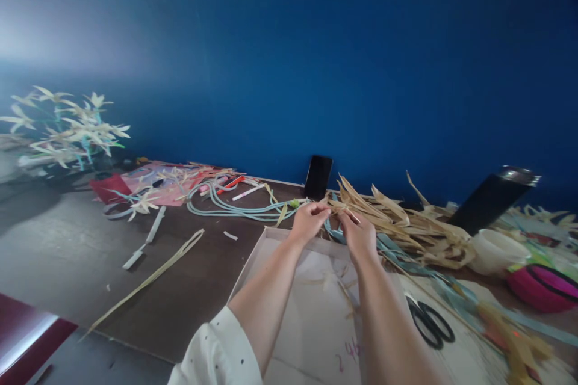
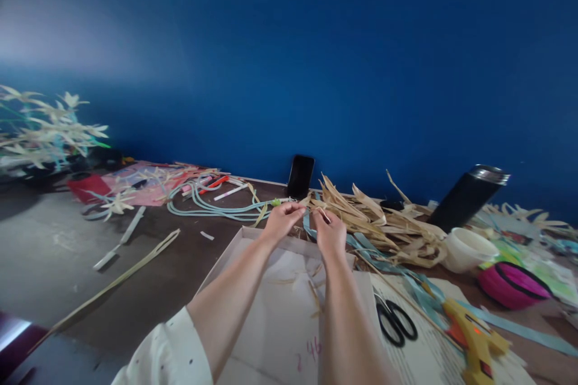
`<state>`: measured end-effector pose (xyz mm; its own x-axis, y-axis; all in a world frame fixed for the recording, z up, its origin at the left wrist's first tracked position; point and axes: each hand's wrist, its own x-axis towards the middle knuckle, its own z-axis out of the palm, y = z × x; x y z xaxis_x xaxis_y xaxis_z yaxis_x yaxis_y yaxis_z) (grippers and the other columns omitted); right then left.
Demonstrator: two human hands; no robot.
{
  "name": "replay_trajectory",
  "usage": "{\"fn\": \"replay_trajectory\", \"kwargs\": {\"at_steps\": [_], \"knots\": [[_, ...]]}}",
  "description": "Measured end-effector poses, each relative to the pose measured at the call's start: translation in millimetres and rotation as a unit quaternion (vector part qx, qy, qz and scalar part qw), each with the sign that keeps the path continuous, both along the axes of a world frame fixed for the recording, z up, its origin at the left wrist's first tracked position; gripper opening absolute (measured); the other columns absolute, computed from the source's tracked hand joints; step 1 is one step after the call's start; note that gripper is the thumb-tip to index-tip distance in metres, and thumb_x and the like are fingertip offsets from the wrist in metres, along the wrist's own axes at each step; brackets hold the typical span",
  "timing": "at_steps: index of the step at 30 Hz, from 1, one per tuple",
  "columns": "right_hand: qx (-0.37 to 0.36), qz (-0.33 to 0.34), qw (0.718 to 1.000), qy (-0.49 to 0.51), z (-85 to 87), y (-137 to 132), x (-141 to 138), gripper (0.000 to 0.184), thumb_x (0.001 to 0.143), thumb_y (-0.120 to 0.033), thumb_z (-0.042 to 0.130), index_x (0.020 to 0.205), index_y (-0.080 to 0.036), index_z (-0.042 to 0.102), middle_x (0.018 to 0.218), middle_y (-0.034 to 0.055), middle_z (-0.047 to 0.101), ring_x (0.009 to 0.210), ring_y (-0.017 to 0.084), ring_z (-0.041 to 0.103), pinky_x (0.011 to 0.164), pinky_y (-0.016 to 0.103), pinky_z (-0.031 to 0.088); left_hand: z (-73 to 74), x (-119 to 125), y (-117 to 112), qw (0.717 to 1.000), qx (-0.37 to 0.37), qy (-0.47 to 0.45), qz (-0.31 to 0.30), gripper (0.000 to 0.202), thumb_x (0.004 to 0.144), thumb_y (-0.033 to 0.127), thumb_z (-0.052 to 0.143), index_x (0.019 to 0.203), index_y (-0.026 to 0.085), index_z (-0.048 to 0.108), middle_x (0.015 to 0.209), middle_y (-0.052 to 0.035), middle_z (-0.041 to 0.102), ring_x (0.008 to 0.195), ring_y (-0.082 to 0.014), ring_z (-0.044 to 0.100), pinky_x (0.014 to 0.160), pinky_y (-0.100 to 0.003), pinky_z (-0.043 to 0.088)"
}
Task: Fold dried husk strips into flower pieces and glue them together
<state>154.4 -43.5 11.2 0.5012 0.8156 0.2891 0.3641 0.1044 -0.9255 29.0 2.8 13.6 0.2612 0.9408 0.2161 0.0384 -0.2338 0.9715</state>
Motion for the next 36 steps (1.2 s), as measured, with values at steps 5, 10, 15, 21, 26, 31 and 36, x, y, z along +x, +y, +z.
{"fn": "replay_trajectory", "kwargs": {"at_steps": [5, 10, 15, 21, 26, 31, 36], "knots": [[0.007, 0.022, 1.0, 0.005, -1.0, -0.6, -2.4, 0.033, 0.071, -0.046, 0.057, 0.067, -0.015, 0.065, 0.052, -0.0005, 0.051, 0.053, 0.014, 0.045, 0.052, 0.025, 0.034, 2.4, 1.5, -4.1, 0.998, 0.02, 0.058, -0.008, 0.02, 0.073, 0.03, 0.06, 0.079, 0.013, 0.068, 0.075, -0.0028, 0.067, 0.068, -0.0123, 0.057, 0.064, -0.022, 0.041], [0.009, 0.046, 0.999, 0.007, -6.3, -0.2, -2.4, 0.029, 0.073, -0.043, 0.056, 0.066, -0.016, 0.063, 0.052, -0.0025, 0.048, 0.049, 0.011, 0.04, 0.05, 0.023, 0.032, 0.3, 1.9, -1.3, 0.997, 0.034, 0.074, 0.005, 0.018, 0.074, 0.029, 0.059, 0.078, 0.014, 0.068, 0.075, -0.0024, 0.067, 0.071, -0.0133, 0.059, 0.065, -0.022, 0.042], [0.008, 0.043, 0.999, 0.018, -5.5, 0.5, -3.1, 0.031, 0.072, -0.045, 0.056, 0.069, -0.015, 0.065, 0.05, -0.0025, 0.047, 0.047, 0.01, 0.039, 0.049, 0.023, 0.031, -0.2, 2.3, -1.8, 0.997, 0.031, 0.072, 0.008, 0.017, 0.074, 0.027, 0.058, 0.077, 0.014, 0.067, 0.074, -0.0023, 0.067, 0.07, -0.0129, 0.059, 0.064, -0.022, 0.042], [0.024, 0.015, 0.999, 0.037, -3.7, 2.8, -2.0, 0.042, 0.066, -0.053, 0.06, 0.079, -0.014, 0.069, 0.052, 0.0003, 0.055, 0.05, 0.014, 0.046, 0.05, 0.025, 0.034, 1.7, 2.2, -3.6, 0.996, 0.033, 0.082, 0.013, 0.014, 0.073, 0.024, 0.059, 0.075, 0.013, 0.067, 0.074, -0.0019, 0.067, 0.069, -0.0124, 0.058, 0.063, -0.022, 0.042], [0.021, -0.003, 0.999, 0.034, -5.8, 3.8, -0.2, 0.04, 0.067, -0.052, 0.061, 0.077, -0.014, 0.069, 0.053, 0.001, 0.056, 0.053, 0.015, 0.049, 0.052, 0.026, 0.036, 2.4, 1.9, -4.1, 0.996, 0.035, 0.084, 0.001, 0.015, 0.073, 0.025, 0.058, 0.077, 0.013, 0.067, 0.077, -0.0025, 0.068, 0.07, -0.0129, 0.059, 0.065, -0.022, 0.042], [0.018, 0.021, 0.999, 0.033, -4.2, 2.5, -2.0, 0.038, 0.068, -0.05, 0.061, 0.077, -0.014, 0.068, 0.056, 0.0009, 0.057, 0.054, 0.015, 0.049, 0.053, 0.026, 0.037, 1.1, 2.2, -3.4, 0.997, 0.046, 0.063, -0.006, 0.016, 0.074, 0.025, 0.059, 0.081, 0.014, 0.068, 0.082, -0.0038, 0.069, 0.077, -0.0139, 0.061, 0.071, -0.022, 0.044], [-0.004, 0.032, 0.999, -0.017, -0.7, 0.5, -3.4, 0.04, 0.069, -0.05, 0.059, 0.08, -0.013, 0.069, 0.059, 0.0028, 0.06, 0.058, 0.016, 0.052, 0.057, 0.028, 0.039, -1.4, 2.6, -2.0, 0.995, 0.044, 0.091, 0.026, 0.017, 0.075, 0.028, 0.057, 0.077, 0.015, 0.067, 0.074, -0.0026, 0.067, 0.07, -0.013, 0.059, 0.067, -0.023, 0.043]]}}
